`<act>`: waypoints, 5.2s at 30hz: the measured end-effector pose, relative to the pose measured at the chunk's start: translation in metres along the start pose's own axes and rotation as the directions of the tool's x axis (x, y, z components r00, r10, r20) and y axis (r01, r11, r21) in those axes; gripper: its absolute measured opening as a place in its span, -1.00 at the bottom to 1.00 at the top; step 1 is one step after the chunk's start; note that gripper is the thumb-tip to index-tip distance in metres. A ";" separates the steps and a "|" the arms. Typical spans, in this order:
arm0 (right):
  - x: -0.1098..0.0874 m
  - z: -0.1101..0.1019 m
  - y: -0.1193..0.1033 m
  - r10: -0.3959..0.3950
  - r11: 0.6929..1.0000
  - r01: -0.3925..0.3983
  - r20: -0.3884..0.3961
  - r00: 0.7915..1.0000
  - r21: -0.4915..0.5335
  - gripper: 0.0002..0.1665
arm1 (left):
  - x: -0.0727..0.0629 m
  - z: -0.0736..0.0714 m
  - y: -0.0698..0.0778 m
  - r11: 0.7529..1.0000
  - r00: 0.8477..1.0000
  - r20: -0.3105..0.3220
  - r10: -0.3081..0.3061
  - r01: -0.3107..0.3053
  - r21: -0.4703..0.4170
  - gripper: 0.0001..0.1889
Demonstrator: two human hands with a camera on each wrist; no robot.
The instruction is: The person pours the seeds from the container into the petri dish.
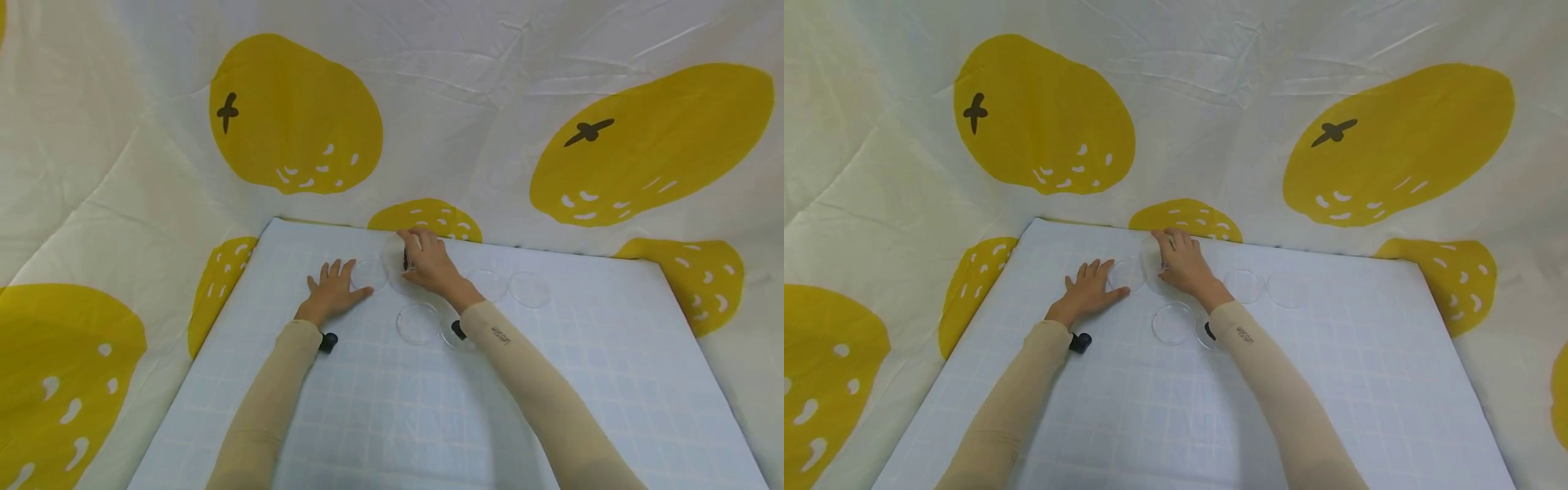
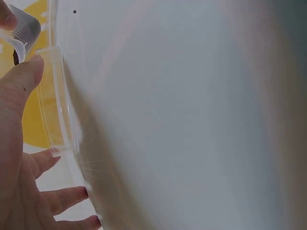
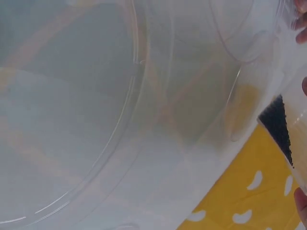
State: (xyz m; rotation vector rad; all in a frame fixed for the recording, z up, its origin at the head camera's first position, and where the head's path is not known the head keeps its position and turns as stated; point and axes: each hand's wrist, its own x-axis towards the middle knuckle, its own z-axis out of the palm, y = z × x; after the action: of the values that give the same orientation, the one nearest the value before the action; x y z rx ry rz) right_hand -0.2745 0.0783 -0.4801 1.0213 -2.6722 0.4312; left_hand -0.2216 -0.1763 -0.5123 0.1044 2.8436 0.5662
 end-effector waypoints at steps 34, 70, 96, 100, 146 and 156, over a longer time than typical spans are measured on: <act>0.015 -0.001 -0.023 -0.091 0.978 0.092 0.013 0.996 -0.185 0.07 | 0.003 0.004 -0.003 1.000 1.000 0.010 -0.009 0.009 -0.005 -0.03; 0.016 0.007 -0.027 -0.153 0.958 0.150 0.005 0.988 -0.244 -0.08 | 0.003 0.004 -0.003 1.000 1.000 0.010 -0.008 0.008 -0.015 -0.02; 0.018 0.010 -0.033 -0.189 0.945 0.175 -0.027 0.982 -0.276 -0.34 | 0.004 0.005 -0.004 1.000 1.000 0.010 -0.006 0.007 -0.012 0.01; 0.018 0.009 -0.034 -0.188 0.944 0.175 -0.022 0.982 -0.278 -0.35 | 0.003 0.005 -0.004 1.000 1.000 0.011 -0.011 0.011 -0.008 0.00; 0.016 0.012 -0.032 -0.165 0.954 0.141 -0.071 0.984 -0.264 -0.25 | 0.002 0.004 -0.003 1.000 1.000 -0.002 0.006 -0.006 -0.002 0.01; 0.013 0.012 -0.034 0.016 0.986 -0.013 0.015 1.000 -0.168 0.00 | 0.000 0.002 -0.001 1.000 1.000 0.012 0.003 -0.003 -0.007 0.00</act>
State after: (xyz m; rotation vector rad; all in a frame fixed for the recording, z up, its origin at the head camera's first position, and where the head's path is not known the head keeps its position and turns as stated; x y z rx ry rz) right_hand -0.2626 0.0416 -0.4809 0.9599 -2.6774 0.1964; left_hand -0.2214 -0.1763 -0.5147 0.1110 2.8296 0.5748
